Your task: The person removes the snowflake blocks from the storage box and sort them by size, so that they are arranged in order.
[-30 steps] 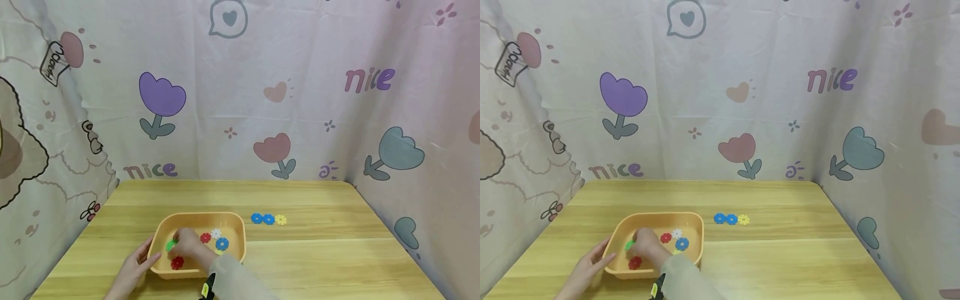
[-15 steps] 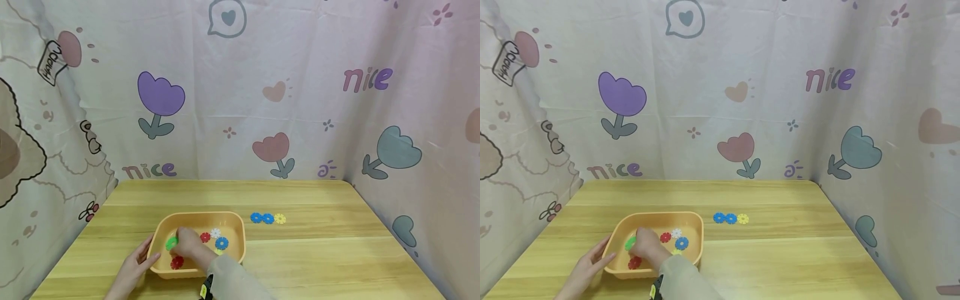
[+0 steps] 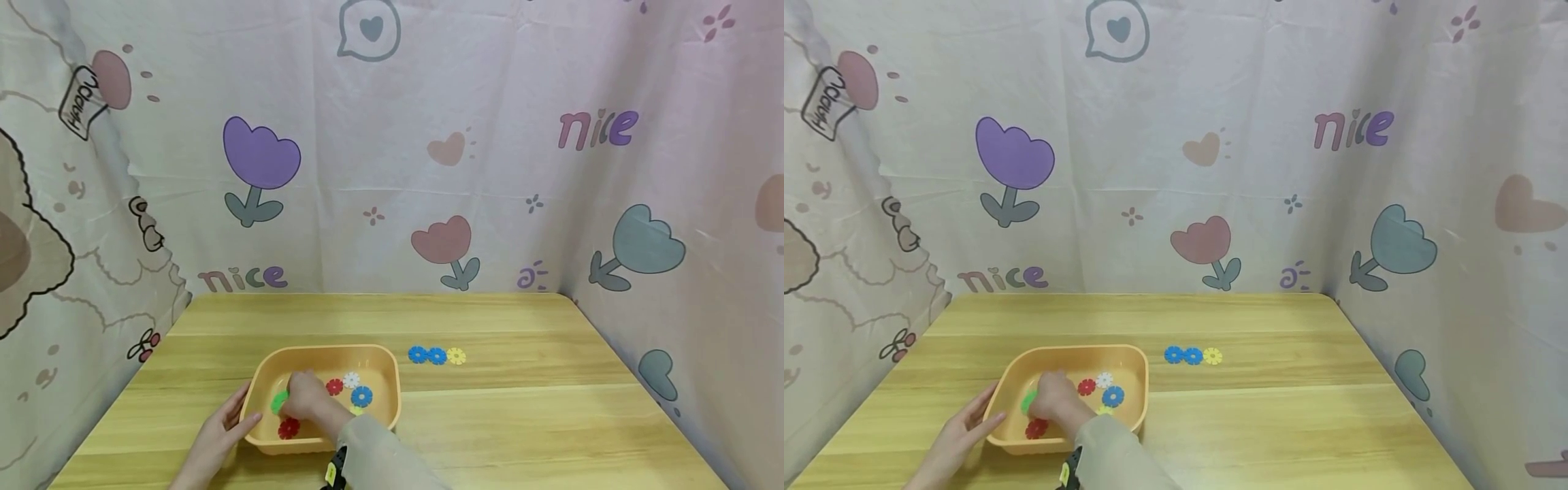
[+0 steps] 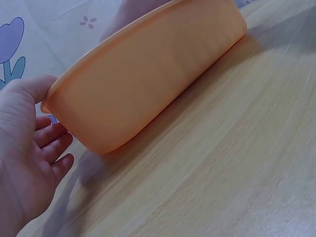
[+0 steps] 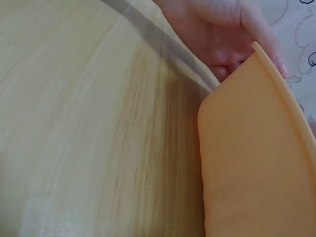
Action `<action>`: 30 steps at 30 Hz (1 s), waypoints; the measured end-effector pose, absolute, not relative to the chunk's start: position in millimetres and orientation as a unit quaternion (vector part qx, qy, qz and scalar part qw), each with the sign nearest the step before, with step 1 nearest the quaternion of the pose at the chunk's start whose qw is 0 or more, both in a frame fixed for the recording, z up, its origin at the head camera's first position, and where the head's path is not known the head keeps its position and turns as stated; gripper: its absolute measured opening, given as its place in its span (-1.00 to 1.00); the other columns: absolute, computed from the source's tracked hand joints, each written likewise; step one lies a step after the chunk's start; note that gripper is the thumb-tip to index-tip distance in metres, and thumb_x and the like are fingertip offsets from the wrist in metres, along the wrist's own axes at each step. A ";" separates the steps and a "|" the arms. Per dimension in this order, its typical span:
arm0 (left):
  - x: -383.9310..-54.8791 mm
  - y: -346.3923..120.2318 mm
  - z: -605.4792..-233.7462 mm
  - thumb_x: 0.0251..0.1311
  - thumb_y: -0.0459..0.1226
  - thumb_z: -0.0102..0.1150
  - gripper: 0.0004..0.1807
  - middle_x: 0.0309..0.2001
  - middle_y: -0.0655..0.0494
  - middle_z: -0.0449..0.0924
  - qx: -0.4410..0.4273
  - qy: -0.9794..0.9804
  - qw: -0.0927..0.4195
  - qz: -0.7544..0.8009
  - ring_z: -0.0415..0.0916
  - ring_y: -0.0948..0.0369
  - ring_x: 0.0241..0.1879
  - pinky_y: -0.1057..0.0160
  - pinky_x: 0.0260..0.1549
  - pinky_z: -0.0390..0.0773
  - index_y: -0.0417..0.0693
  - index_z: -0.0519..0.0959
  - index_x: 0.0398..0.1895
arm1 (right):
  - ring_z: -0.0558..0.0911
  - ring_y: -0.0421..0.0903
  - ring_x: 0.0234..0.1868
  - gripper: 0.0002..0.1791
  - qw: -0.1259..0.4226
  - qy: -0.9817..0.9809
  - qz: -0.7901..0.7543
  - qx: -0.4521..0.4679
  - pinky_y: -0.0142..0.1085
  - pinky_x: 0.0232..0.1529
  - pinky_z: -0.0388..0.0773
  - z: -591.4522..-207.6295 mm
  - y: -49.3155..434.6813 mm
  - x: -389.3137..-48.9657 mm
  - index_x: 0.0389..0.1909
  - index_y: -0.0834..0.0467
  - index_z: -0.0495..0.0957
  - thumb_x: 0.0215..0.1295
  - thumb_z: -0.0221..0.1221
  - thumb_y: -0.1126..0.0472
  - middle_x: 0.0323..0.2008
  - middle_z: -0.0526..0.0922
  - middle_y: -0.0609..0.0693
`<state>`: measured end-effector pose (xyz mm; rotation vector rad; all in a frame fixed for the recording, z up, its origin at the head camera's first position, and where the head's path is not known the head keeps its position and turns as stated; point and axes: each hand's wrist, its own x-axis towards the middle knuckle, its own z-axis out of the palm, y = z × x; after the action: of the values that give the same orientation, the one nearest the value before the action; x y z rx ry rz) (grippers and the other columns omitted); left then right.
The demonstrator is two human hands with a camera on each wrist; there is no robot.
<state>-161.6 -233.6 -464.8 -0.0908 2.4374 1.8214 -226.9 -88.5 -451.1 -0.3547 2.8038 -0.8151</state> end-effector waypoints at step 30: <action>-160.5 -232.4 -466.8 0.27 -0.18 0.11 -0.19 0.37 -0.36 -0.07 -0.030 0.815 0.017 0.578 0.04 0.01 0.23 0.54 -0.12 0.42 -0.34 -0.07 0.41 | 0.47 -0.12 -0.62 -0.90 0.149 0.782 -0.583 -0.162 -0.11 -0.49 0.63 -420.8 6.1 -244.1 -0.34 0.34 0.47 0.12 0.15 0.52 -0.60 0.43 0.00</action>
<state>-160.5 -232.4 -466.8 -0.0940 2.5351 1.7964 -244.1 6.1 -420.8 -0.4647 2.2481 -1.6773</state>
